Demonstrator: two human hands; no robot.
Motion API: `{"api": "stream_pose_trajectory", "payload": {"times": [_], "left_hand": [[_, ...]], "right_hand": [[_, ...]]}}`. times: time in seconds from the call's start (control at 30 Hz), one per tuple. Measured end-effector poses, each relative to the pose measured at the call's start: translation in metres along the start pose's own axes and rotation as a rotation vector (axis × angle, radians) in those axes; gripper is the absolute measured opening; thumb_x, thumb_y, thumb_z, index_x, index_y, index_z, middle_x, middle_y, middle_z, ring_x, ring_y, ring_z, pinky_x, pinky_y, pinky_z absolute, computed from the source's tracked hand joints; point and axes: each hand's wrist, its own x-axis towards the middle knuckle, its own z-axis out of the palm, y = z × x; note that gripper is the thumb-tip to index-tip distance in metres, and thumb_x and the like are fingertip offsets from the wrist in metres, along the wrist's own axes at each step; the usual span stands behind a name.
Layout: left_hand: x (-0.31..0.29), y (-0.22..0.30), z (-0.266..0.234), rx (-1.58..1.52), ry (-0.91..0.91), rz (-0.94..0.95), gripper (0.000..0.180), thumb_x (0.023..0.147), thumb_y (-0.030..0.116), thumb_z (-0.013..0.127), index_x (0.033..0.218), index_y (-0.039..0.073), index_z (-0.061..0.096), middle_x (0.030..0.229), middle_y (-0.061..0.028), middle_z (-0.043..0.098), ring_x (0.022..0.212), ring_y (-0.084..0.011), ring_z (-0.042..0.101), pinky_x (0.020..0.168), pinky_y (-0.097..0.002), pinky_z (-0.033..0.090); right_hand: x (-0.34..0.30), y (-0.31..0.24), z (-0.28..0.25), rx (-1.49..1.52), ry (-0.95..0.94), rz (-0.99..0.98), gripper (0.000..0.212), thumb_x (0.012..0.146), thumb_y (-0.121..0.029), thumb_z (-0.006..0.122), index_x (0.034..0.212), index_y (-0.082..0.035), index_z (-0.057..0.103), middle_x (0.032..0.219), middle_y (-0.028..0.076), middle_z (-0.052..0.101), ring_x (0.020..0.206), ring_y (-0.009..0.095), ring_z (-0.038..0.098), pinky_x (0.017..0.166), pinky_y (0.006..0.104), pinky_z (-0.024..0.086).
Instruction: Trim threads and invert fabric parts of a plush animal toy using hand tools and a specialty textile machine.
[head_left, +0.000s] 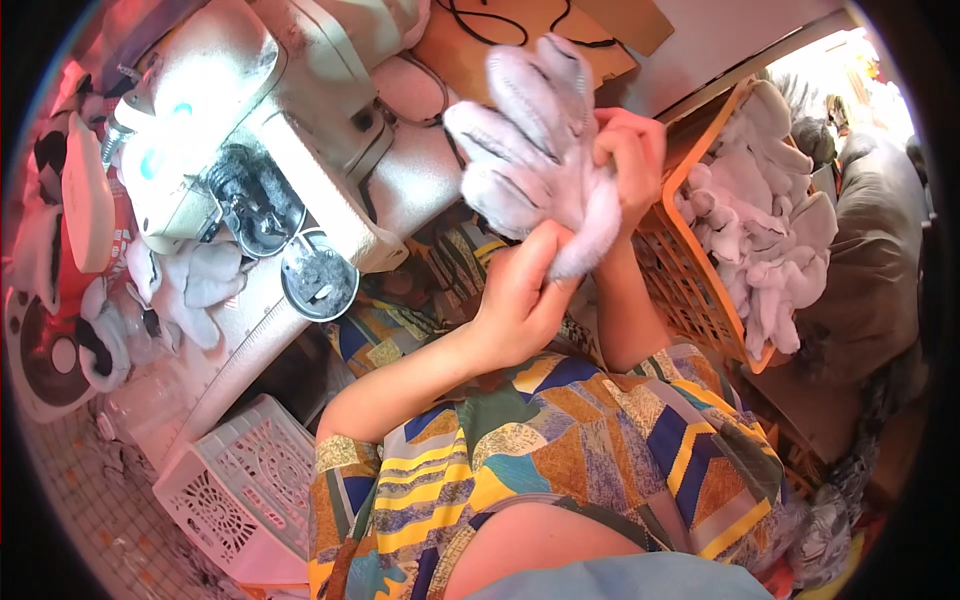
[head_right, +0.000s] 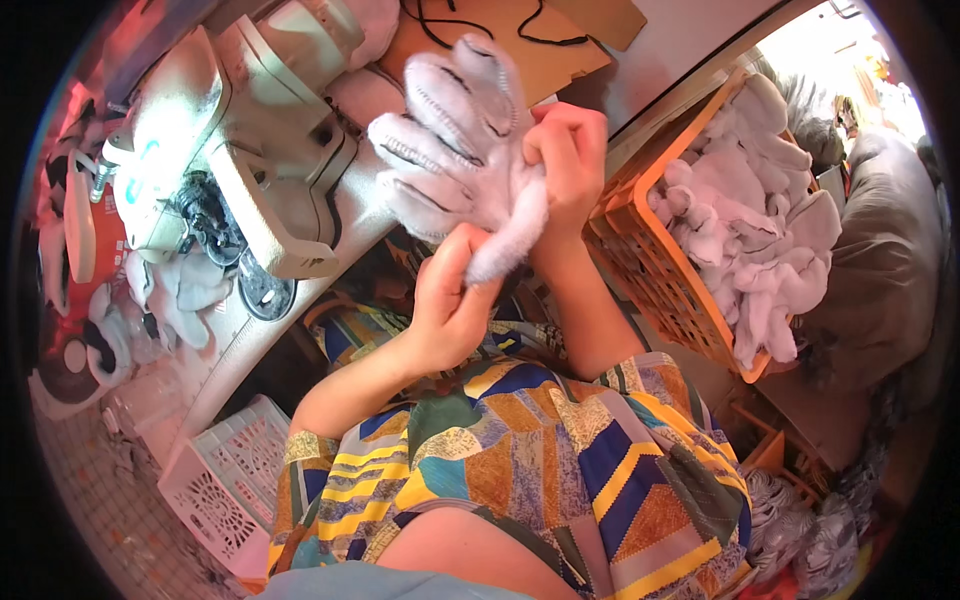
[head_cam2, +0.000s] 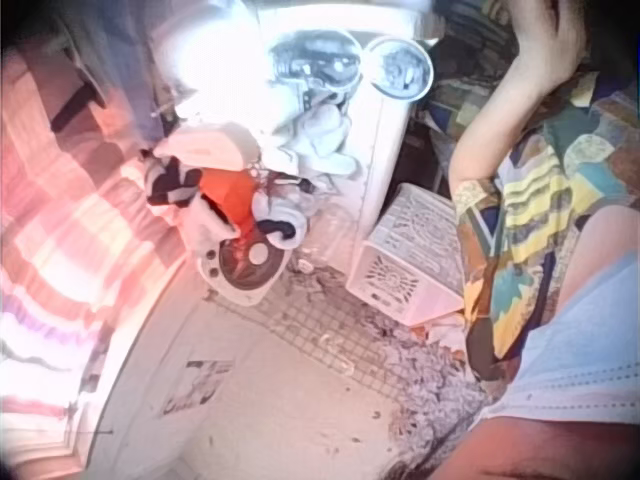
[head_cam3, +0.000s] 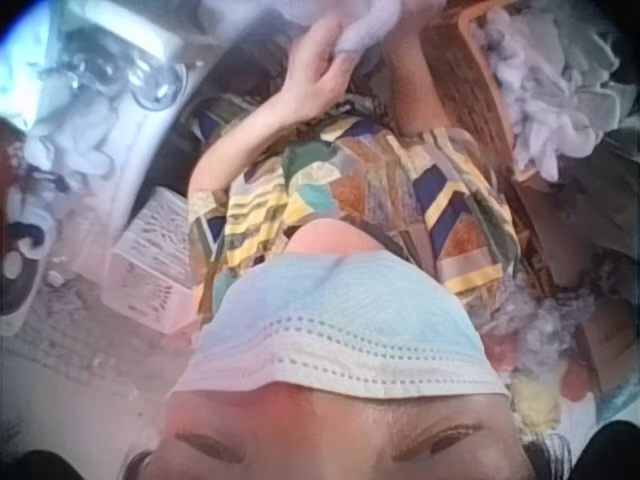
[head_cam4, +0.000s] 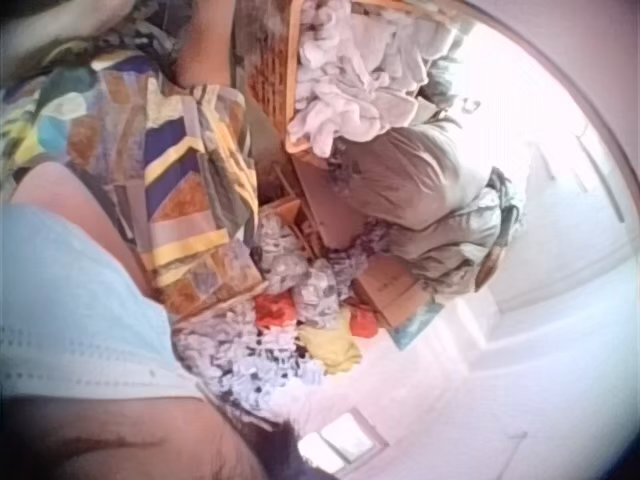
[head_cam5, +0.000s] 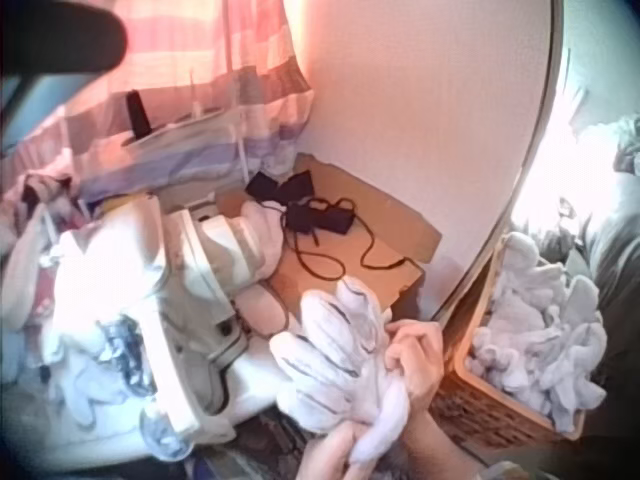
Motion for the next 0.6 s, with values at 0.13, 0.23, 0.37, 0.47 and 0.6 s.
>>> {"api": "stream_pose_trajectory", "payload": {"times": [0.13, 0.23, 0.37, 0.47, 0.6], "left_hand": [[0.011, -0.017, -0.001, 0.531, 0.276, 0.185, 0.034, 0.063, 0.002, 0.072, 0.089, 0.005, 0.050, 0.070, -0.0104, 0.055, 0.061, -0.0236, 0.058, 0.060, -0.0314, 0.047], [0.028, -0.040, -0.010, 0.364, 0.518, 0.152, 0.036, 0.060, 0.001, 0.069, 0.091, 0.005, 0.052, 0.083, -0.0120, 0.056, 0.076, -0.0252, 0.057, 0.066, -0.0305, 0.045], [0.040, -0.029, -0.004, 0.521, 0.609, 0.409, 0.032, 0.062, -0.007, 0.062, 0.092, 0.002, 0.055, 0.089, -0.0097, 0.053, 0.087, -0.0247, 0.053, 0.075, -0.0291, 0.044], [0.041, -0.027, -0.006, 0.625, 0.520, 0.537, 0.030, 0.061, -0.009, 0.057, 0.090, 0.001, 0.057, 0.094, -0.0109, 0.056, 0.088, -0.0274, 0.053, 0.076, -0.0304, 0.044], [0.023, -0.029, 0.002, 0.416, 0.306, 0.361, 0.034, 0.059, -0.010, 0.053, 0.091, 0.000, 0.057, 0.092, -0.0127, 0.060, 0.085, -0.0315, 0.055, 0.075, -0.0322, 0.044]], "right_hand": [[0.003, -0.018, -0.018, 0.013, 0.004, 0.098, 0.024, 0.059, 0.000, 0.067, 0.082, -0.002, 0.061, 0.084, 0.011, 0.053, 0.074, 0.024, 0.054, 0.064, 0.0294, 0.045], [-0.004, -0.023, -0.030, -0.108, -0.123, -0.047, 0.042, 0.057, -0.002, 0.070, 0.099, 0.000, 0.063, 0.085, 0.011, 0.053, 0.074, 0.024, 0.055, 0.064, 0.0294, 0.047], [-0.011, -0.015, -0.037, -0.098, -0.146, 0.002, 0.039, 0.059, -0.007, 0.070, 0.098, 0.001, 0.065, 0.079, 0.009, 0.053, 0.069, 0.022, 0.053, 0.062, 0.0282, 0.044], [-0.009, -0.014, -0.045, -0.114, -0.208, 0.058, 0.039, 0.059, -0.005, 0.068, 0.098, -0.001, 0.065, 0.079, 0.009, 0.052, 0.068, 0.022, 0.053, 0.063, 0.0282, 0.044], [-0.008, -0.002, -0.047, -0.113, -0.265, 0.156, 0.037, 0.060, -0.001, 0.065, 0.097, -0.003, 0.066, 0.079, 0.009, 0.052, 0.070, 0.022, 0.053, 0.065, 0.0269, 0.044]]}}
